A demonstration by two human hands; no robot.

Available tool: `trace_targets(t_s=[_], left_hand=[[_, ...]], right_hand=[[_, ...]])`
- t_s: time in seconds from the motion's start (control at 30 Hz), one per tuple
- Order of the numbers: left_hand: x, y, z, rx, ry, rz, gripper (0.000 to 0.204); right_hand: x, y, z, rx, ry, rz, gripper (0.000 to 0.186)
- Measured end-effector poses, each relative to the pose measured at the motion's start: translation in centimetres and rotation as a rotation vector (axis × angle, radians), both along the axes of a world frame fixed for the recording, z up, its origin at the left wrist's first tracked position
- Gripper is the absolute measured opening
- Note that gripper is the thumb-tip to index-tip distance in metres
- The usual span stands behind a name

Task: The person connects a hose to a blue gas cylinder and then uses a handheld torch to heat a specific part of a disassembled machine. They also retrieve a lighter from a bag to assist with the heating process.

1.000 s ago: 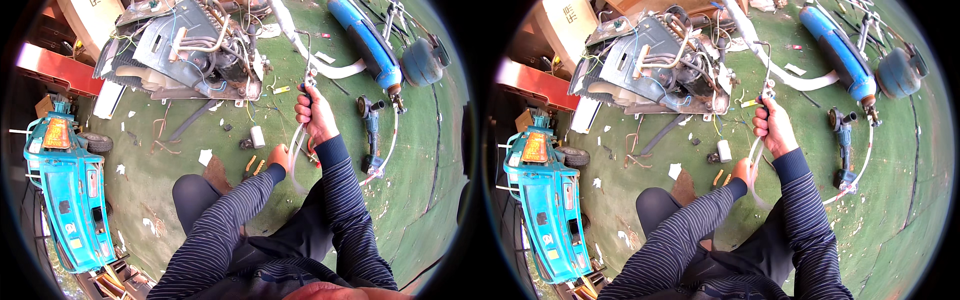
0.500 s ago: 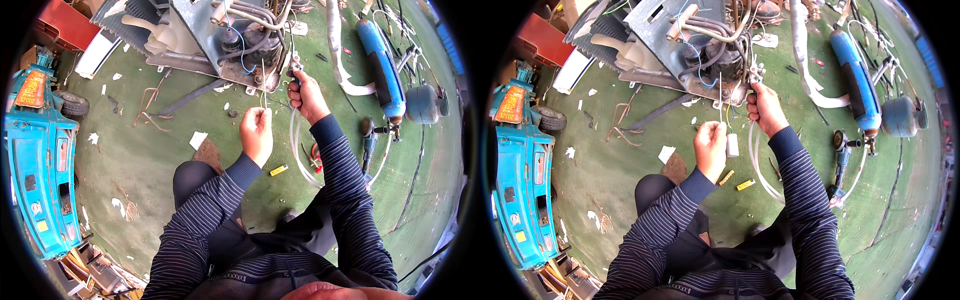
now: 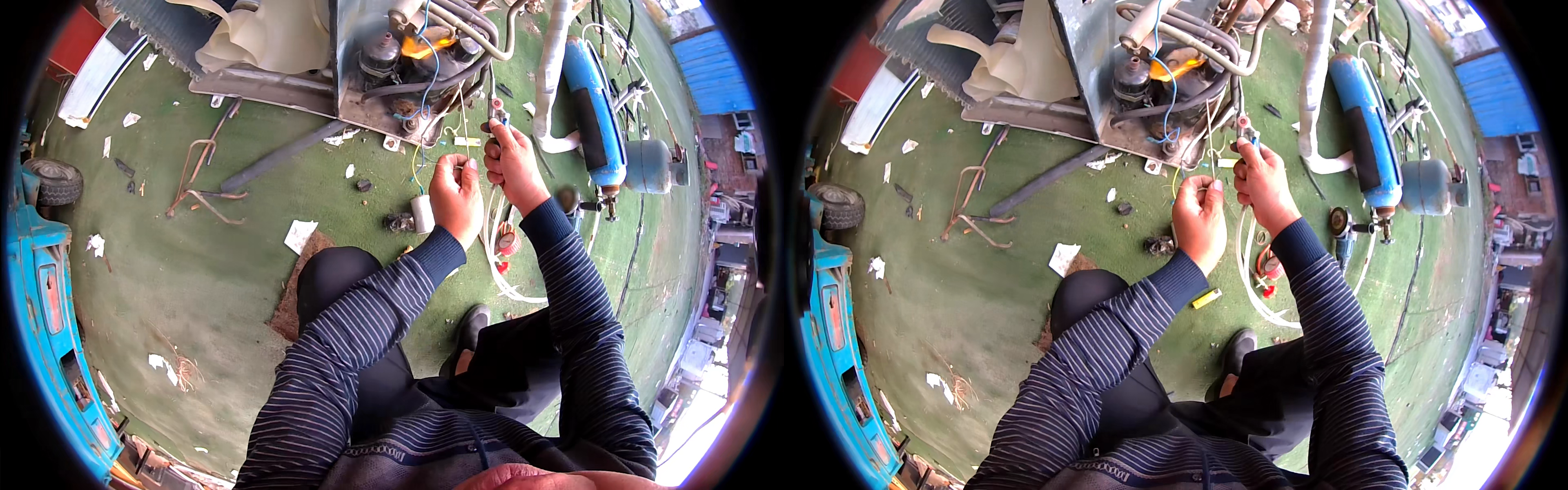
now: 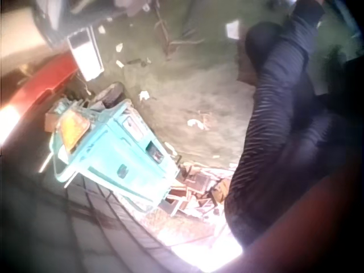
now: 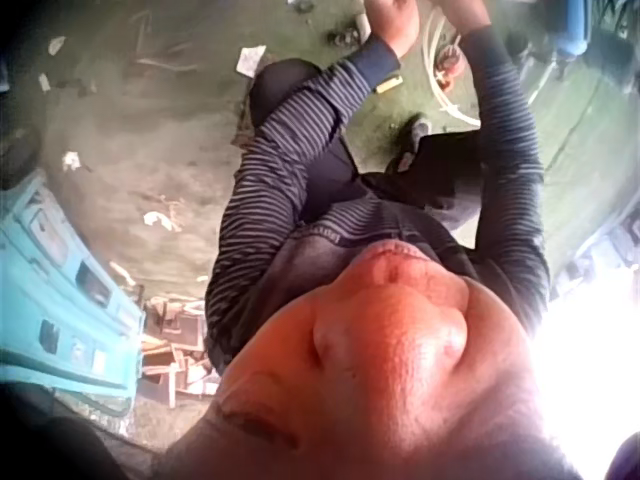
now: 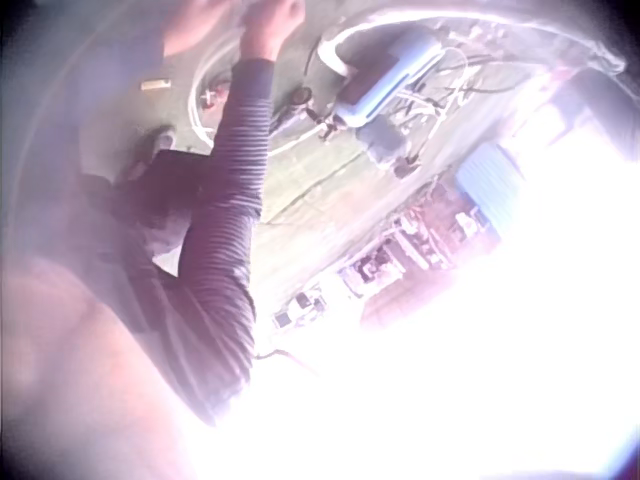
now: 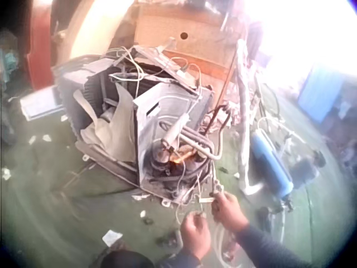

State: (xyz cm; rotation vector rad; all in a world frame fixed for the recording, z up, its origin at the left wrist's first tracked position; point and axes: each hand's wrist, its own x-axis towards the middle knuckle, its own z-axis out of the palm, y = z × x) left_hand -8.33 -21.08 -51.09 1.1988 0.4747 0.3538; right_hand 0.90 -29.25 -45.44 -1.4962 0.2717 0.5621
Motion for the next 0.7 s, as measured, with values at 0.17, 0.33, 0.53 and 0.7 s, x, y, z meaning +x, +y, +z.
trace_targets(t_s=[0.17, 0.33, 0.53, 0.7], left_hand=[[0.8, 1.0, -1.1, 0.06, -0.041, 0.013, 0.015], [1.3, 1.6, -1.8, 0.101, -0.054, 0.042, 0.014], [1.8, 1.9, -2.6, 0.061, 0.02, 0.012, 0.014], [3.3, 2.0, -1.9, 0.186, -0.017, 0.068, 0.011]], right_hand=[[0.0, 0.1, 0.2, 0.008, 0.004, 0.034, 0.025], [0.5, -0.3, 0.0, -0.011, 0.002, 0.046, 0.023], [0.8, -0.9, -0.4, 0.031, 0.004, 0.073, 0.022], [0.3, -0.9, -1.1, 0.143, 0.05, 0.063, 0.02]])
